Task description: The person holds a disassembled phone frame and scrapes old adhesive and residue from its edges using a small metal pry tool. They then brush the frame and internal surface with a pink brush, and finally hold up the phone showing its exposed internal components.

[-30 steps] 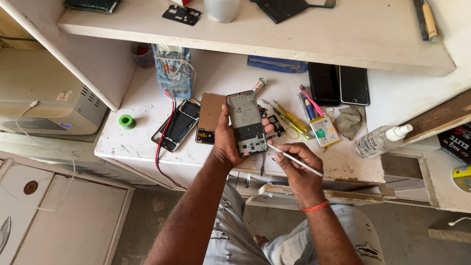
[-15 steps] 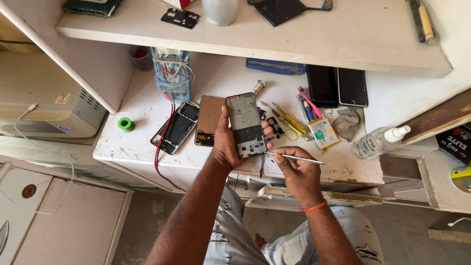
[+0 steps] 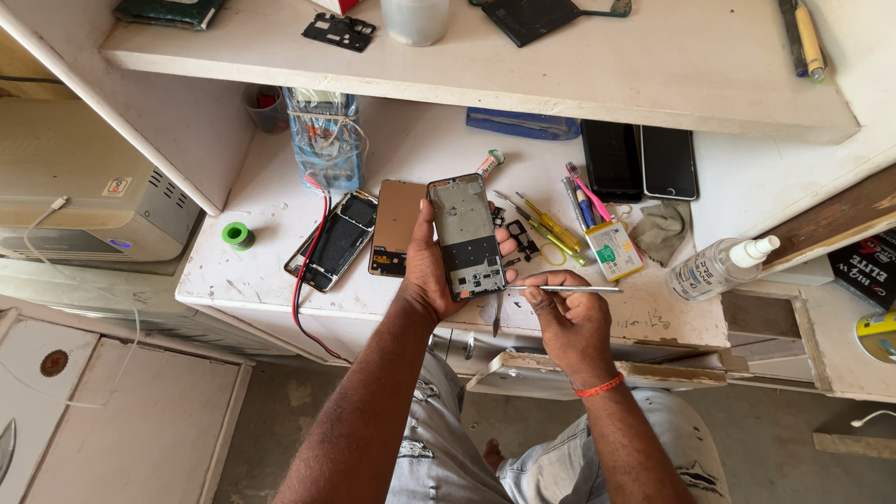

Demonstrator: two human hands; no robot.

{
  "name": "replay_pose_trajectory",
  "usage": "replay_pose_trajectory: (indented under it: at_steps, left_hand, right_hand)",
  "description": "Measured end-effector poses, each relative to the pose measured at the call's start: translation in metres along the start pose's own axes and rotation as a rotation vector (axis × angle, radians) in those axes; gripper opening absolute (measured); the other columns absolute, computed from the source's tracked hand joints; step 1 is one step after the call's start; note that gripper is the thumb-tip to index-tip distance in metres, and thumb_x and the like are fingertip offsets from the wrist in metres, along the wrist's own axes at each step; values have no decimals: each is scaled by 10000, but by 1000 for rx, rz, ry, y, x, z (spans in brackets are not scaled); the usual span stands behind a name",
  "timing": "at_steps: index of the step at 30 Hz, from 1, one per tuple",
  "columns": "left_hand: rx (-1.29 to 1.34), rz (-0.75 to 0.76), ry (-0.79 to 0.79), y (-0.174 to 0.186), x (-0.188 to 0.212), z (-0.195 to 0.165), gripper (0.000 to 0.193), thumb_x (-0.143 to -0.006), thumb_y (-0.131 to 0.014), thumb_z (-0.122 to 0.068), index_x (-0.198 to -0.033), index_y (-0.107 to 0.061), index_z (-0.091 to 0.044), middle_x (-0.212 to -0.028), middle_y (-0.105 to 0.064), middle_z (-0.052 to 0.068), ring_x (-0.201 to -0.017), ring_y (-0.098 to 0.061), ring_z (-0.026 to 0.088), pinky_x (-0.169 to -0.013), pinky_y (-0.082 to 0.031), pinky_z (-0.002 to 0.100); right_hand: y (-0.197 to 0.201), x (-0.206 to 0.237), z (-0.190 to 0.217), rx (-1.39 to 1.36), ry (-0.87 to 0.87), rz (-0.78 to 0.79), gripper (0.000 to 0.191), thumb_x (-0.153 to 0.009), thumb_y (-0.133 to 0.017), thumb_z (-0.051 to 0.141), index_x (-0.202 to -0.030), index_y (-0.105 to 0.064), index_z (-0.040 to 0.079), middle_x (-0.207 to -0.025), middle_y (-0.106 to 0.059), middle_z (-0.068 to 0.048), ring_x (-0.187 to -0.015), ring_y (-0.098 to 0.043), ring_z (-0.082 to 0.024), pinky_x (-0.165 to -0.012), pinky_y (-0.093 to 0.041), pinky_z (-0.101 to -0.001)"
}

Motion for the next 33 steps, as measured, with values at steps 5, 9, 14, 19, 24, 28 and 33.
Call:
replay_pose_trajectory:
  at_steps: [5,9,14,19,24,28,33]
  left_hand:
    - [0,-20,10,1,0,0,987,-845,-474,-878,-1389,-560,-59,-1123,-714,211,-1070,-730,347,-893,-605,619]
    - [14,14,13,0,-1,0,986,-854,-473,-881,-1396,-559,-62,-1131,-713,208,-1075,-725,349,-893,-604,615]
    - [4,-29,22,2,-1,1,992,-839,-471,-886,-1386,-562,-63,-1130,-714,216,-1076,-726,352,-874,-610,608]
    - [-7,-15,12,2,-1,0,991,-852,-462,-886,-1391,-562,-60,-1132,-712,211,-1079,-725,349,-871,-615,602]
    - [-29,-39,16,2,0,0,999,-847,-441,-888,-1395,-567,-62,-1124,-717,211,-1067,-733,341,-878,-617,585]
    - [-19,-7,15,1,0,1,995,-858,-439,-891,-1402,-556,-66,-1125,-718,208,-1057,-735,338,-889,-617,583]
    - [-29,-37,8,3,-1,1,1005,-856,-444,-888,-1402,-557,-51,-1122,-720,216,-1051,-739,339,-884,-618,581]
  right_hand:
    - [-3,-2,3,7,27,15,153,-975,-701,119,-1059,-679,-7,-985,-789,-83,-901,-729,-88,-810,-584,-228]
    - [-3,-3,3,64,40,5,118,-971,-702,82,-1053,-680,1,-970,-784,-76,-872,-705,-74,-792,-570,-224]
    - [-3,-7,0,126,35,-4,94,-952,-712,48,-1029,-686,1,-931,-767,-66,-845,-696,-75,-767,-567,-228]
    - [-7,-10,-6,98,-28,9,88,-941,-703,41,-1018,-675,8,-920,-765,-54,-830,-711,-71,-762,-592,-233]
    - [-19,-7,-5,32,4,58,78,-946,-697,41,-1014,-673,11,-1025,-774,-30,-816,-675,-68,-756,-587,-230]
    - [-24,-4,2,116,55,51,76,-948,-710,37,-1018,-687,22,-921,-765,-44,-774,-681,-62,-710,-582,-231]
    - [-15,-6,5,187,19,7,59,-919,-716,21,-978,-712,26,-940,-795,-23,-742,-660,-49,-681,-561,-227]
Point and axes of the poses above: each hand's wrist, its own x-axis away from the middle knuckle, its own y-axis out of the back of the hand, z = x × y, the point moved 4 cm from there along -x, towards the middle knuckle
